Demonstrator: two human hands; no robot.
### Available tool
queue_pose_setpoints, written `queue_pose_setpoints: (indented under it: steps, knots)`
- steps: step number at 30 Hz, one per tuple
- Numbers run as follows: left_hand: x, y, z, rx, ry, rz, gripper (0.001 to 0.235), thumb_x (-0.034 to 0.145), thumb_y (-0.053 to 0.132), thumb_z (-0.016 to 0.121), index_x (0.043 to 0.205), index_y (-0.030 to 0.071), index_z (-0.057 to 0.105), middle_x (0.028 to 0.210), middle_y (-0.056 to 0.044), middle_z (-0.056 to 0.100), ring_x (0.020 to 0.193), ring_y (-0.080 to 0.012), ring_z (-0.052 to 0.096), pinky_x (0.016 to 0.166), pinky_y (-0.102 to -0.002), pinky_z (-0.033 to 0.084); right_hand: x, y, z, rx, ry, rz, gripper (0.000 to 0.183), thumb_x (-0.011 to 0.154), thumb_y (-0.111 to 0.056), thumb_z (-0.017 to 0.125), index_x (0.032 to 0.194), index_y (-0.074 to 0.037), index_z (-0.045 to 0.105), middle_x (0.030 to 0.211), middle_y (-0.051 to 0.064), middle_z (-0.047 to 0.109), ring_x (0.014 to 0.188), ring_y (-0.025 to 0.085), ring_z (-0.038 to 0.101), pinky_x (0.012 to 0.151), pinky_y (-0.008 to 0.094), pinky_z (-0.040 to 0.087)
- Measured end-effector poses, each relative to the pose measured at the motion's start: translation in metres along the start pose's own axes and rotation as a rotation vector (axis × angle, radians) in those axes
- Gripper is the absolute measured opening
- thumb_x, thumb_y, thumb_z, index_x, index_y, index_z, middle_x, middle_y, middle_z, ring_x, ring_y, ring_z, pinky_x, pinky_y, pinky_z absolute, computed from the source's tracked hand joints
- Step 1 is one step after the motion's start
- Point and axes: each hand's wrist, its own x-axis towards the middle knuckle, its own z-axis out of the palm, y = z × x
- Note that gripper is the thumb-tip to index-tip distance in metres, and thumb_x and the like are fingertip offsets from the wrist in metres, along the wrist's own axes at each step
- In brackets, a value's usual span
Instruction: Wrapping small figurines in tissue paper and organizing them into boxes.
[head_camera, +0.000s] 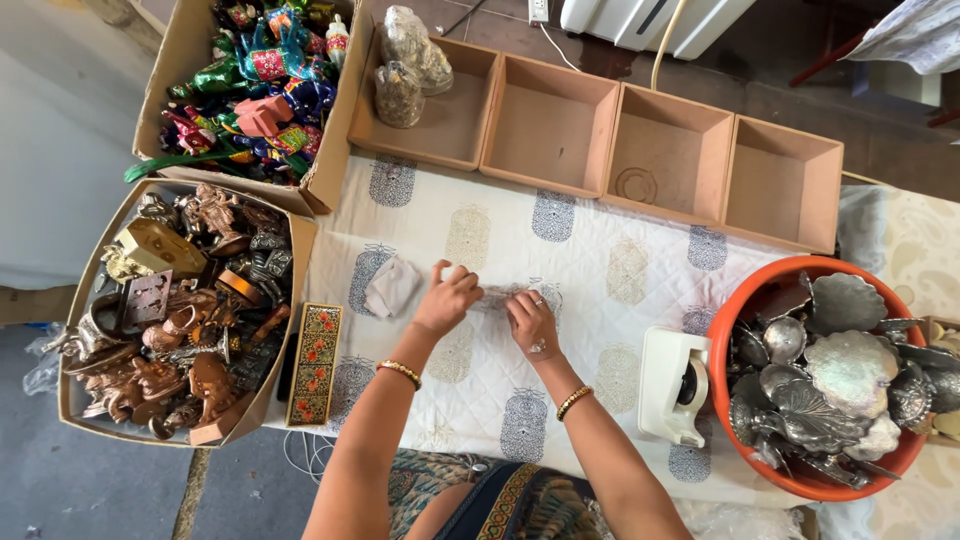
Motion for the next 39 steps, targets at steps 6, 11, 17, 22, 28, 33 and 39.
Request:
queue_pose_setpoints:
  steps: [6,11,17,22,28,33,39]
  knots:
    - [-0.018,-0.021,-0.017,-0.063,0.188,-0.385,0.026,0.081,-0.007,0.063,0.084,0.017,0.073,0.1,0.003,0.067,0.109,-0.0177,0.059,0.112,-0.049,0.031,-0.009,0.001,0.011,-0.102,-0.097,-0.015,0.029,0.086,-0.001,0.062,0.108,-0.012,0.078,0.093,0.006,0.058,0.093,0.027,0.055,0.087,0.04,0.05]
    - [-0.019,0.007,-0.019,-0.054,0.181,-0.48,0.037,0.076,-0.009,0.059,0.101,0.014,0.074,0.112,-0.004,0.067,0.115,-0.0224,0.058,0.111,-0.048,0.032,-0.01,0.001,0.011,-0.113,-0.122,-0.009,0.031,0.088,-0.003,0.061,0.11,-0.013,0.08,0.098,0.007,0.059,0.099,0.028,0.055,0.092,0.042,0.048]
    - [0.014,0.03,-0.005,-0.178,0.07,-0.282,0.029,0.085,0.006,0.065,0.111,0.015,0.073,0.122,-0.003,0.069,0.123,-0.022,0.058,0.111,-0.05,0.036,-0.01,0.003,0.01,-0.163,-0.097,-0.083,0.02,0.089,-0.01,0.065,0.104,-0.012,0.079,0.109,0.006,0.063,0.109,0.026,0.057,0.097,0.044,0.045]
    - [0.019,0.013,0.015,-0.184,-0.344,-0.509,0.022,0.097,0.016,0.062,0.116,0.02,0.073,0.114,-0.003,0.073,0.11,-0.0221,0.066,0.112,-0.048,0.036,-0.012,0.005,0.013,-0.197,-0.103,-0.087,0.013,0.09,-0.012,0.066,0.096,-0.013,0.078,0.114,0.004,0.067,0.113,0.024,0.058,0.1,0.045,0.043]
    - [-0.009,-0.002,0.0,-0.256,-0.118,-0.807,0.019,0.093,0.022,0.071,0.111,0.015,0.074,0.105,-0.004,0.075,0.107,-0.0263,0.069,0.098,-0.042,0.049,-0.017,0.016,0.016,-0.189,-0.147,-0.161,0.02,0.092,-0.008,0.063,0.103,-0.012,0.079,0.123,-0.002,0.071,0.124,0.018,0.057,0.107,0.042,0.041]
    - [-0.023,-0.003,0.018,-0.458,-0.307,-0.884,0.068,0.075,0.037,0.09,0.129,0.012,0.057,0.103,-0.017,0.07,0.095,-0.0341,0.069,0.082,-0.044,0.055,-0.016,0.028,0.014,-0.127,-0.215,-0.277,0.022,0.093,-0.01,0.062,0.107,-0.007,0.078,0.126,-0.001,0.07,0.121,0.018,0.057,0.105,0.039,0.042]
    - [-0.056,-0.011,0.044,-0.666,-0.309,-0.954,0.055,0.078,0.019,0.085,0.126,0.017,0.06,0.077,-0.014,0.063,0.074,-0.0273,0.063,0.071,-0.039,0.053,-0.012,0.031,0.009,-0.132,-0.257,-0.374,0.021,0.092,-0.011,0.062,0.105,-0.006,0.077,0.127,0.0,0.07,0.119,0.019,0.057,0.101,0.038,0.044]
